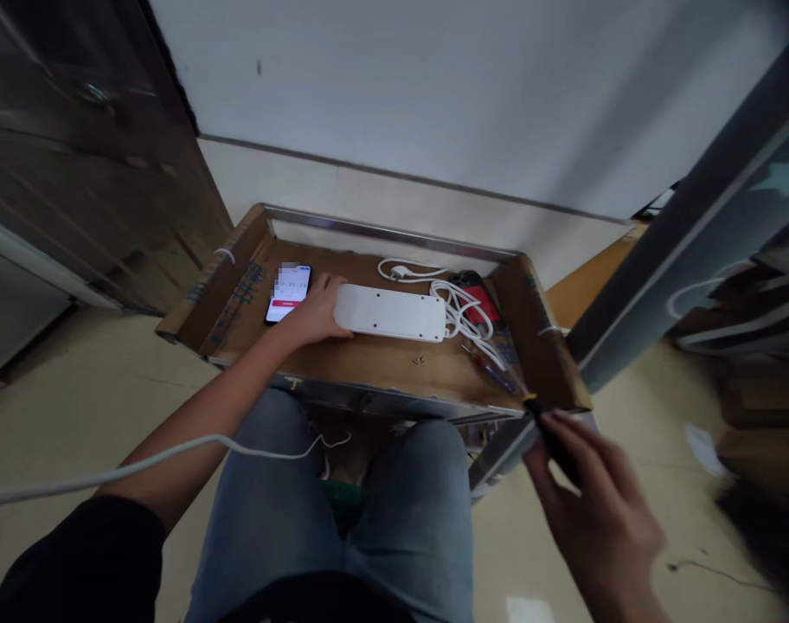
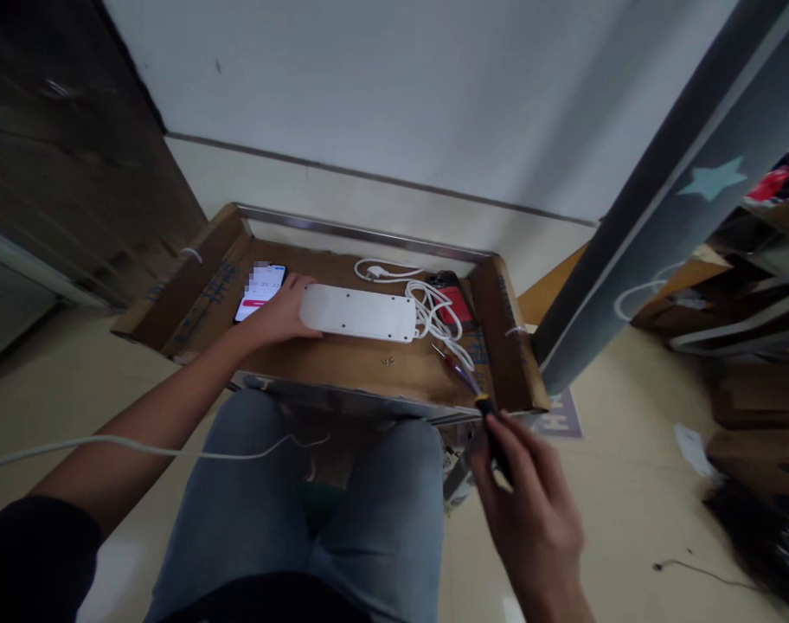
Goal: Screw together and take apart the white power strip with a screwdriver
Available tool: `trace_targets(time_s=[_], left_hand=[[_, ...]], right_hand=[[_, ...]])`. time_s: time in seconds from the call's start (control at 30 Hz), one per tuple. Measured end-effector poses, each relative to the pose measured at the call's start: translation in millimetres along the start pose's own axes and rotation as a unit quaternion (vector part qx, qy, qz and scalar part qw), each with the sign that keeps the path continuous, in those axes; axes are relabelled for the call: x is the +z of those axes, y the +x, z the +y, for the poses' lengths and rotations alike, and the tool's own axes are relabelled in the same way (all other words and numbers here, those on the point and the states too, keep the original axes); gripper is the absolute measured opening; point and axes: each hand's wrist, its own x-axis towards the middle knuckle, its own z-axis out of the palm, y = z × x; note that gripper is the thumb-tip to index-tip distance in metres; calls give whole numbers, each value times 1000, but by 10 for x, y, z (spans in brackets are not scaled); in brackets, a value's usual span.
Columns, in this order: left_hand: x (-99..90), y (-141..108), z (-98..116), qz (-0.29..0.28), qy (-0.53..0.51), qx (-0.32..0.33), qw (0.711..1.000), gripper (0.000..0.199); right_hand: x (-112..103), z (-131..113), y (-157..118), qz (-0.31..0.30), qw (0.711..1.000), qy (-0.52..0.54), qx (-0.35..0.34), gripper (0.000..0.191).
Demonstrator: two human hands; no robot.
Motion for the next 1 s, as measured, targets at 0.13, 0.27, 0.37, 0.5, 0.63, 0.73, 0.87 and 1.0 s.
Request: trace_targets(time_s=[0.13, 0.27, 0.37, 0.5, 0.63, 0.73, 0.87, 1.0], left_hand=[[-24, 3, 21, -1, 7, -6, 1000, 104], [-73, -29, 131, 7, 19, -3, 1000, 98], [-78, -84, 225, 23, 33, -3, 999, 99], [-39, -165, 297, 43, 52, 6, 998, 94], [14, -207, 294, 59, 73, 19, 995, 92], [39, -191, 276, 66, 81, 31, 994, 87], [58, -102, 267, 69, 89, 54, 992, 89], [107, 6, 242, 72, 95, 79, 990, 92]], right_hand=[[44, -236, -410, -24, 999, 35, -34, 26], [523, -133, -534, -36, 999, 19, -28, 31], [883, -9, -441, -44, 999, 4, -28, 37], [1183, 60, -217, -67, 997, -21, -28, 39], [1226, 78, 58, -109, 993, -28, -32, 39], [1171, 134, 439, -147, 988, -13, -48, 50], [1302, 238, 1230, -223, 969, 32, -97, 71], [1704, 287, 1900, -371, 908, 78, -177, 78]])
